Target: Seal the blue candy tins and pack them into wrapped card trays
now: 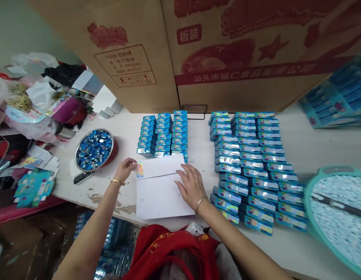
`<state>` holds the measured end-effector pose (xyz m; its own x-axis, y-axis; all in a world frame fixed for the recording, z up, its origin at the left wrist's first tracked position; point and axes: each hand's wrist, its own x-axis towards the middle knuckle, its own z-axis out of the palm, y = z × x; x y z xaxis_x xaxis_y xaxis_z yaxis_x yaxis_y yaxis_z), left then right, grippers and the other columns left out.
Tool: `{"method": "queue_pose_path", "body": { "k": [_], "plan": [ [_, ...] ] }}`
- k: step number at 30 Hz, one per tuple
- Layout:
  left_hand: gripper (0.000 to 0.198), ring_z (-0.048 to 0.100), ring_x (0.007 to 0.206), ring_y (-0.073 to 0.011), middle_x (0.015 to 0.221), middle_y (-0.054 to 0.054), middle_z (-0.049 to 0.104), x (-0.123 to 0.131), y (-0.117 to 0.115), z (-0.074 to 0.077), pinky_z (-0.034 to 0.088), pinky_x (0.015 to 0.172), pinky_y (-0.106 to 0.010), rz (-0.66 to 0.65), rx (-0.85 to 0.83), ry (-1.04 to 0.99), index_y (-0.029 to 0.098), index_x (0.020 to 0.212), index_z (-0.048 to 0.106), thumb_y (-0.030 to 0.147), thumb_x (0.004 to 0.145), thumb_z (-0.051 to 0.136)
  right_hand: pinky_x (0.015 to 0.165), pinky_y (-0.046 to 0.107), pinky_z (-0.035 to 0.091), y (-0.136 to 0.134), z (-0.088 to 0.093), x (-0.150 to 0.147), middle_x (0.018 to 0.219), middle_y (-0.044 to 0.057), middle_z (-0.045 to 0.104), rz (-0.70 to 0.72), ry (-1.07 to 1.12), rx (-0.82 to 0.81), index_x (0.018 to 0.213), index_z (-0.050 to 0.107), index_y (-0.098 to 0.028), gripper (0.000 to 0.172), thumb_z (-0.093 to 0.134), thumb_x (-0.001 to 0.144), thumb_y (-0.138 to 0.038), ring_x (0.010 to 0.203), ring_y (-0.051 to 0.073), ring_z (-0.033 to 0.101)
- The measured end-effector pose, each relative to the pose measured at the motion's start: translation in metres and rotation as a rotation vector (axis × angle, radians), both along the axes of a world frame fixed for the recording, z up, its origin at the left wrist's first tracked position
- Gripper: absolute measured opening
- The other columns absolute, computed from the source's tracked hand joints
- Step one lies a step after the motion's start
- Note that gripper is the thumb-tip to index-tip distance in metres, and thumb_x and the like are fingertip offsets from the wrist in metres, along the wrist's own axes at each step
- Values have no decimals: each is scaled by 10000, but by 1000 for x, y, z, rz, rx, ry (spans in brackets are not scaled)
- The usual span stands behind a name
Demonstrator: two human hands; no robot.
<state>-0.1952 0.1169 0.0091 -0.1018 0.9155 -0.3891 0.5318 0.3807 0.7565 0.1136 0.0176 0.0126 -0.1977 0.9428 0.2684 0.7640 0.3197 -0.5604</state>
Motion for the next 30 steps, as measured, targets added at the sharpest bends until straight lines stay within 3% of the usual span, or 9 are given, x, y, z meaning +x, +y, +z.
{"method": "queue_pose_path", "body": {
  "k": [4,7,10,14,17,23,26,28,30],
  "plan": [
    [286,510,608,-104,668,16,564,38,-34,19,442,599,-229,-126,49,-263,168,790,560,424,721,666,1092,524,229,13,12,-36,1403,149,453,12,-32,-28,1339,442,-147,468,411,940,-391,1357,307,293],
    [249,518,619,-106,700,5,577,58,-41,31,446,600,-228,-222,132,-301,159,864,584,390,780,622,1036,497,262,31,11,-54,1181,108,622,32,-21,-124,1220,551,-195,362,369,958,-365,1169,275,489],
    [250,568,734,-134,826,-27,629,65,-33,38,468,703,-266,-400,292,-71,172,1049,606,313,857,531,835,378,356,52,8,-62,864,48,668,21,17,-240,886,641,-226,319,351,966,-334,885,213,572],
    [246,564,961,-204,1001,-68,649,66,-12,42,423,841,-366,-691,567,432,228,1064,646,228,907,457,725,317,308,77,9,-64,822,30,666,26,39,-294,756,604,-217,312,386,953,-322,853,194,574],
    [252,554,991,-219,1069,-76,651,69,-1,38,409,836,-388,-760,647,594,229,1059,646,202,917,439,712,300,294,96,11,-64,812,15,679,13,70,-392,719,594,-212,300,416,938,-316,837,182,584],
    [157,563,1018,-216,1107,-92,634,74,-7,30,437,847,-381,-719,705,398,192,942,600,220,917,448,713,307,290,125,0,-58,806,12,696,-69,36,-497,704,602,-217,292,433,924,-305,809,188,582],
    [99,572,961,-189,1035,-87,616,70,-8,35,464,782,-328,-427,713,159,194,959,538,258,904,487,723,328,277,133,-6,-53,869,48,700,-117,-63,-451,729,617,-205,273,431,919,-263,877,219,574],
    [208,572,923,-177,1052,-85,604,66,1,37,467,745,-303,-227,683,125,192,1092,500,268,898,506,731,335,272,135,-6,-52,876,62,695,-104,-102,-434,731,618,-196,276,427,922,-254,890,226,570],
    [407,570,926,-181,1092,-79,612,64,15,33,466,780,-311,-272,631,202,198,1284,411,244,892,512,734,332,268,135,-4,-55,856,59,687,-58,-103,-426,724,614,-194,280,430,925,-259,894,221,570]
  ]
}}
